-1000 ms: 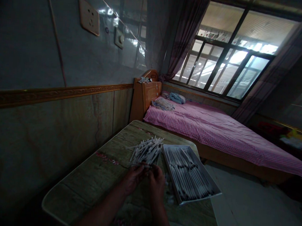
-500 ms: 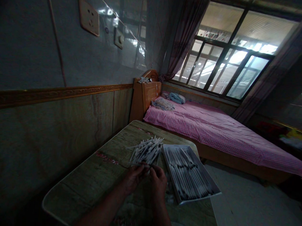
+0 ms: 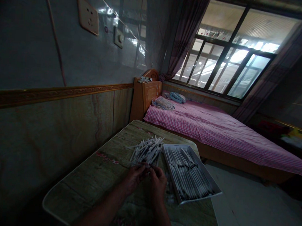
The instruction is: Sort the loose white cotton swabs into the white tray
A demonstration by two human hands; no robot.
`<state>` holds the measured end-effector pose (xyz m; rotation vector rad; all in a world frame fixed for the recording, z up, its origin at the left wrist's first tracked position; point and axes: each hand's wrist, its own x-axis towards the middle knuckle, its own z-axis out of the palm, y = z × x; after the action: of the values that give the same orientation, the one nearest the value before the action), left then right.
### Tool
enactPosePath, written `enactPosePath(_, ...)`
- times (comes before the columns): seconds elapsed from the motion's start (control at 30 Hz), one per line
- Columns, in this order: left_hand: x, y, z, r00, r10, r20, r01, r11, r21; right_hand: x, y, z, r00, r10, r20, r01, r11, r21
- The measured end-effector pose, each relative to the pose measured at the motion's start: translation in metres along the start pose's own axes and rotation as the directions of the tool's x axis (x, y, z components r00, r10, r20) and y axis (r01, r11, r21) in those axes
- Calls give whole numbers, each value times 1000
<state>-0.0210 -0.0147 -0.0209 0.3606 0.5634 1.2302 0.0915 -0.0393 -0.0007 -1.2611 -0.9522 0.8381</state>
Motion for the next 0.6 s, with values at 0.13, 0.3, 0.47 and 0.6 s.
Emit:
enactPosePath(0.13, 0, 0, 1, 1000, 8, -24, -8, 1000, -4, -1, 1, -5, 997, -66, 34, 70, 989, -133)
enactPosePath(0.3, 0, -2, 2, 999, 25, -29, -23, 998, 52, -3, -2, -15, 960, -244, 140, 281, 867, -411)
enactPosePath(0.47, -1, -7, 2, 999, 32, -23, -27, 983, 179, 0, 15, -24, 879, -396, 265, 464, 586, -665)
enactPosePath(0.6, -6, -9, 6, 999, 41, -15, -35, 962, 273, 3, 39, -32, 766, -540, 349, 579, 343, -739)
